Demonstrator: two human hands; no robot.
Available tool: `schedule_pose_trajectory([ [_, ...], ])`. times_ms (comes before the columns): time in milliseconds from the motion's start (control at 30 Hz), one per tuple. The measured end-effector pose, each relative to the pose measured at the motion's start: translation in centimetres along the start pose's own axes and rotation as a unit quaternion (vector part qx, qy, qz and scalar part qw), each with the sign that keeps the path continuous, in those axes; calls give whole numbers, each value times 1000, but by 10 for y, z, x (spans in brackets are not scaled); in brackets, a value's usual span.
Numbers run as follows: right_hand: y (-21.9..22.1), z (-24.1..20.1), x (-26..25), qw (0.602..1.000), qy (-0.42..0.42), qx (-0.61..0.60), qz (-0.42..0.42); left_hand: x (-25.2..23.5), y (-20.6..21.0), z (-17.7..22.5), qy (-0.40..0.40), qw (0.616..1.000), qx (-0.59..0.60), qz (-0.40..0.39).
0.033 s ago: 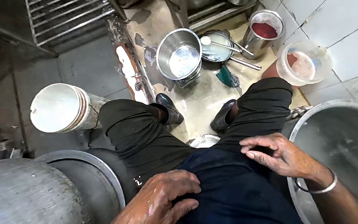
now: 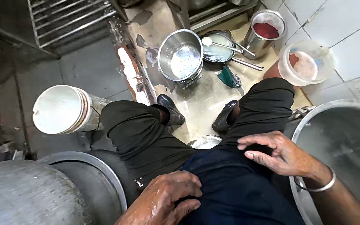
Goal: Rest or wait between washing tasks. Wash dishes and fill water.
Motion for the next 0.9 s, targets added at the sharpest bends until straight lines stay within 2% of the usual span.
schedule_pose_trajectory([
  [167, 23, -24, -54, 996, -76, -17, -34, -2, -1, 8, 38, 999, 3, -20],
  [333, 35, -31, -80, 991, -103, -45, -78, 8, -2, 28, 66, 992, 92, -54],
  [467, 31, -43, -80, 979, -128, -117, -110, 16, 3, 31, 85, 985, 131, -80],
  [567, 38, -63, -83, 972, -145, -121, -138, 15, 8, 29, 98, 977, 158, -103],
  [700, 86, -97, -81, 949, -207, -111, -209, 16, 8, 27, 69, 973, 176, -131],
  [800, 123, -92, -60, 920, -215, -134, -299, 22, 5, 27, 38, 976, 173, -127],
  [900, 111, -78, -38, 929, -183, -126, -297, 26, 5, 25, 29, 978, 177, -110],
])
Point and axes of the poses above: each hand's wrist, its own x-axis away from the middle knuckle, its own y-axis out of the palm, z = x × y, the point moved 6 cm from there along -x, towards the middle knuckle, and after that the axes turned 15 degrees about x, right-handed, at the moved point
